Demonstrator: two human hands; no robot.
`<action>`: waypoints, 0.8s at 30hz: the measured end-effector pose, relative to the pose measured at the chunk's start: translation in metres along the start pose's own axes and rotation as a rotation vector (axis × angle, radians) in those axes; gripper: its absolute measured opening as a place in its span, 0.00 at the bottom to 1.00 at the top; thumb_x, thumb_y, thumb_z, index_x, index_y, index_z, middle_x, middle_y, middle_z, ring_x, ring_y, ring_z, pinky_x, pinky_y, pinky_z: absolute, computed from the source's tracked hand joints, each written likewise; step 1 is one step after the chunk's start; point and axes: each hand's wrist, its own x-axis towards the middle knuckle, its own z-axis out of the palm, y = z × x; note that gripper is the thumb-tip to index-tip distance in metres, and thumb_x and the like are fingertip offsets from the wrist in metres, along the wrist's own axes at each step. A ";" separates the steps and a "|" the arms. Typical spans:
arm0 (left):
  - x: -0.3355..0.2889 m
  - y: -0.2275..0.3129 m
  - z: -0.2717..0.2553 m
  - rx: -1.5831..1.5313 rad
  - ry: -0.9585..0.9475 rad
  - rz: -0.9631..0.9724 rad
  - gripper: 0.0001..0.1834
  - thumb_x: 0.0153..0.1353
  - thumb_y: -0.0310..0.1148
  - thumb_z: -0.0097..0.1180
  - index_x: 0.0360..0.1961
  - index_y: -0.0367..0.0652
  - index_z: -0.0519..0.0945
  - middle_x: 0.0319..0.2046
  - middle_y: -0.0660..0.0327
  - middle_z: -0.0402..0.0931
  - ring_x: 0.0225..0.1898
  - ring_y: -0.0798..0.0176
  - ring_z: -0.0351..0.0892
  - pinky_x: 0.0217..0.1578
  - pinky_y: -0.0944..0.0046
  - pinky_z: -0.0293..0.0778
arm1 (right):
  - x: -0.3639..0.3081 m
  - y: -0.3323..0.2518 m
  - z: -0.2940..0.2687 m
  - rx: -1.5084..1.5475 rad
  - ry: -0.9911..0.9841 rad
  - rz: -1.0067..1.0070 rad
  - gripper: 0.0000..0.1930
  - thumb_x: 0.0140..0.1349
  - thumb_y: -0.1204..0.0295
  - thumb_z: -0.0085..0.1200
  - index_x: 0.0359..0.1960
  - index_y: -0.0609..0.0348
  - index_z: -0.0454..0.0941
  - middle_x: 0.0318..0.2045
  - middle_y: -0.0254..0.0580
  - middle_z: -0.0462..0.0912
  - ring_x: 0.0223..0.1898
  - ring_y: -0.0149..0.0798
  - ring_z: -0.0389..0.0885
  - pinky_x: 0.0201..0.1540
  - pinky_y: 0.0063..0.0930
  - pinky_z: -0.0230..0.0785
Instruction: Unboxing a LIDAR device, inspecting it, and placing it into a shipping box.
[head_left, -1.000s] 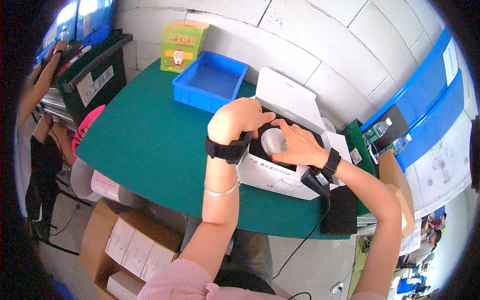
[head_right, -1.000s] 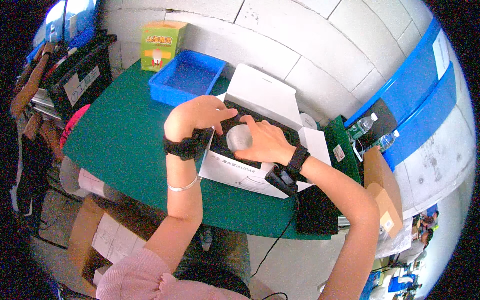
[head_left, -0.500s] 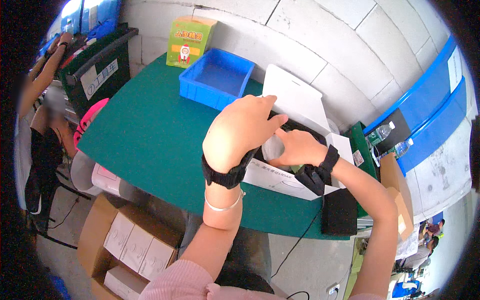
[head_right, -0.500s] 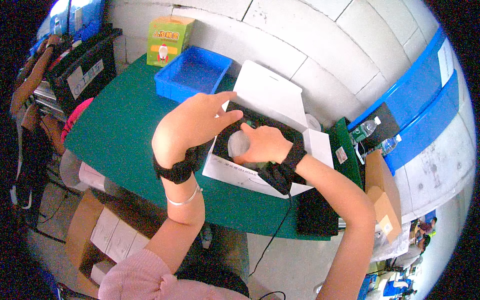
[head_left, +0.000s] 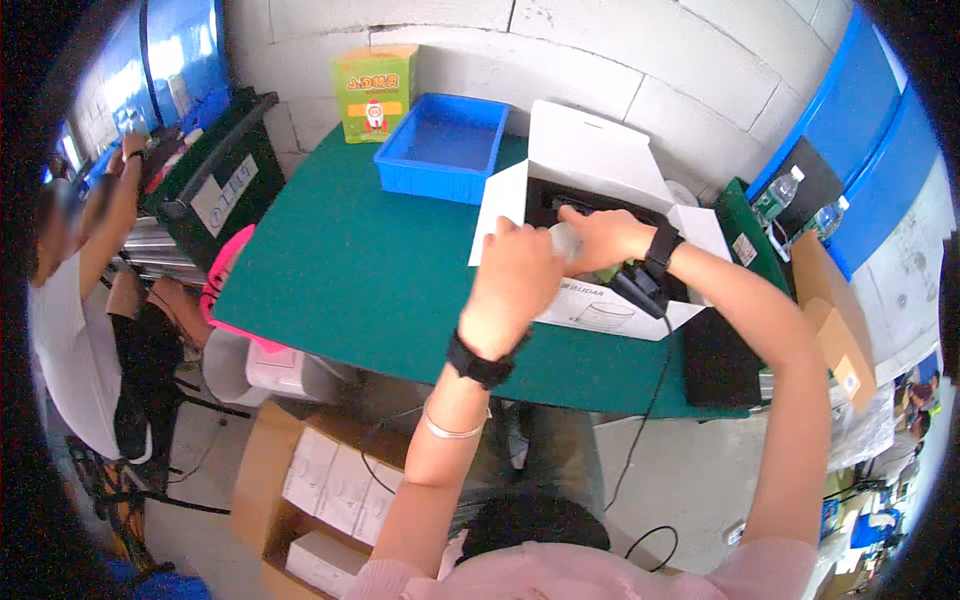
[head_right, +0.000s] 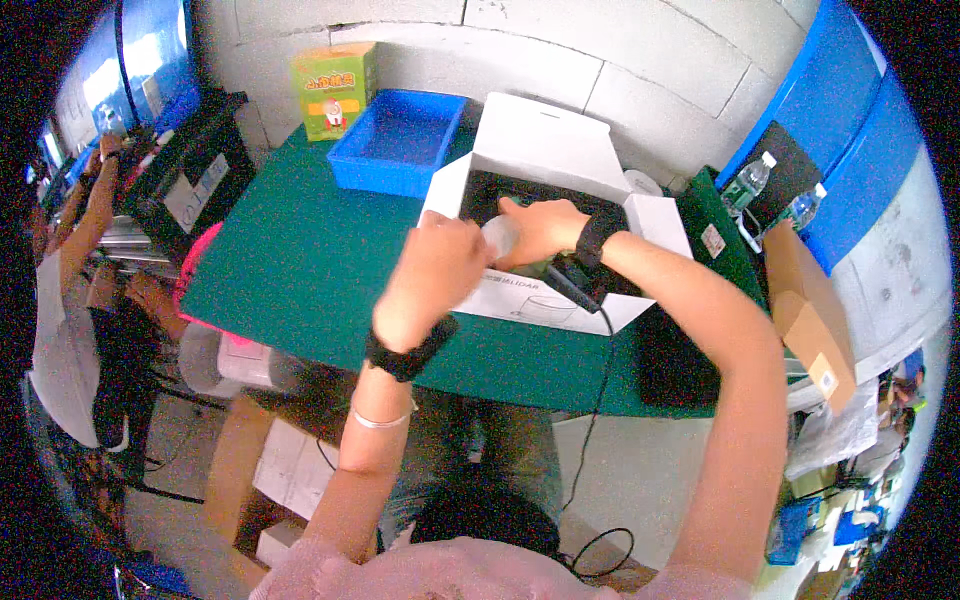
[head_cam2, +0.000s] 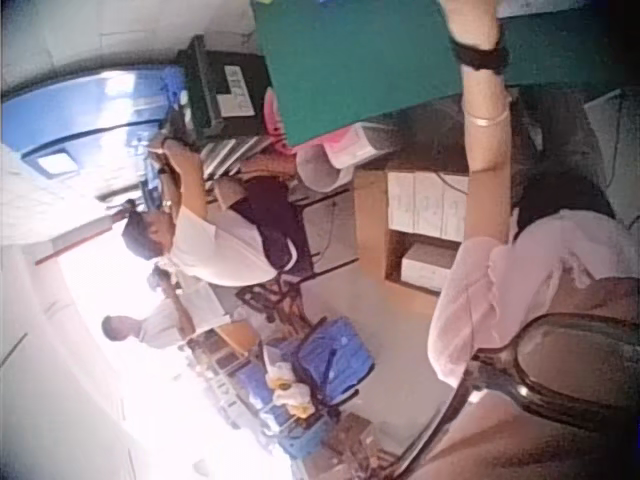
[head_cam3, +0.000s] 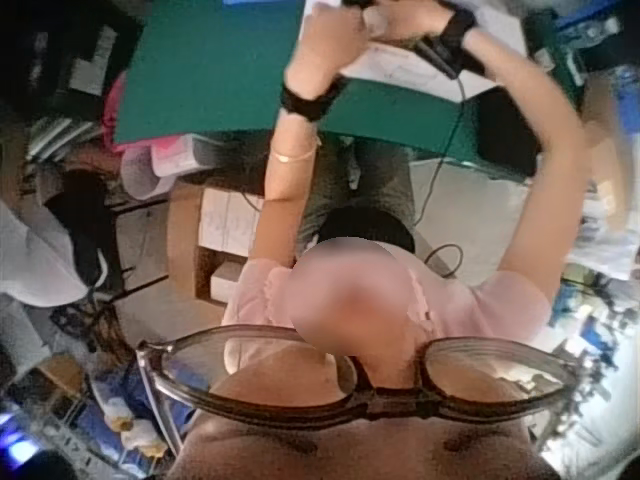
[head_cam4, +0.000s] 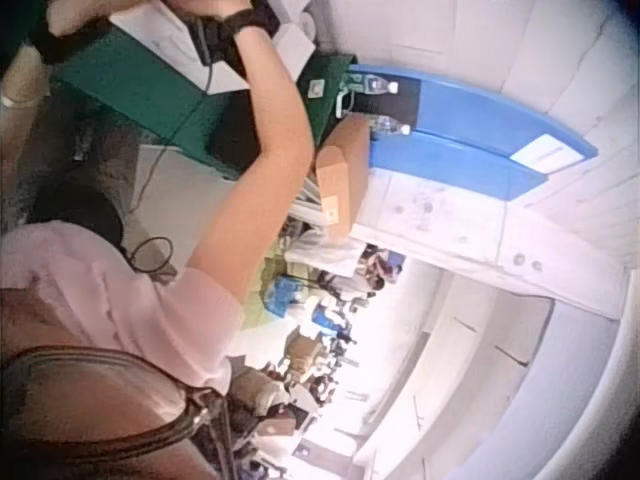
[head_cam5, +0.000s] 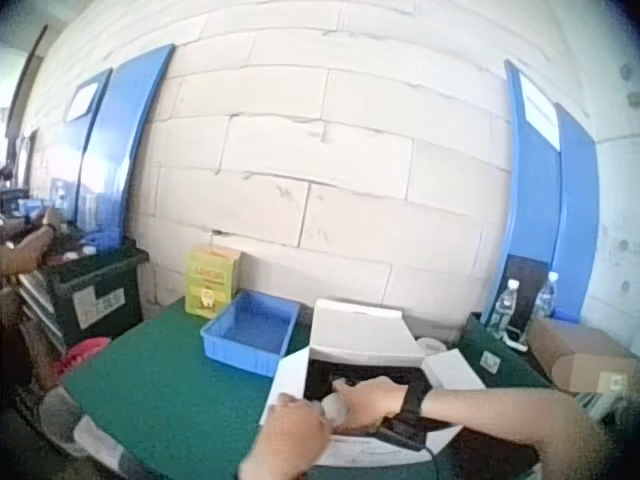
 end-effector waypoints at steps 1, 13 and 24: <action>-0.008 0.007 0.007 0.185 0.025 0.071 0.13 0.60 0.36 0.51 0.31 0.38 0.83 0.30 0.52 0.80 0.42 0.45 0.76 0.41 0.48 0.73 | -0.001 0.000 0.000 0.013 0.012 -0.011 0.55 0.41 0.32 0.56 0.63 0.62 0.57 0.41 0.61 0.82 0.41 0.57 0.83 0.43 0.45 0.75; -0.016 0.020 0.008 0.234 -0.016 0.016 0.23 0.53 0.56 0.58 0.28 0.46 0.87 0.30 0.57 0.82 0.55 0.45 0.71 0.62 0.33 0.48 | -0.014 0.004 -0.006 0.029 0.119 -0.072 0.47 0.39 0.36 0.61 0.53 0.62 0.65 0.32 0.60 0.83 0.35 0.57 0.83 0.37 0.46 0.75; -0.009 0.047 0.028 0.479 0.042 -0.207 0.35 0.41 0.55 0.69 0.45 0.40 0.78 0.35 0.61 0.80 0.54 0.45 0.71 0.63 0.43 0.52 | -0.022 0.012 -0.012 0.095 0.183 -0.105 0.47 0.38 0.39 0.64 0.52 0.63 0.63 0.32 0.59 0.82 0.35 0.58 0.82 0.37 0.46 0.74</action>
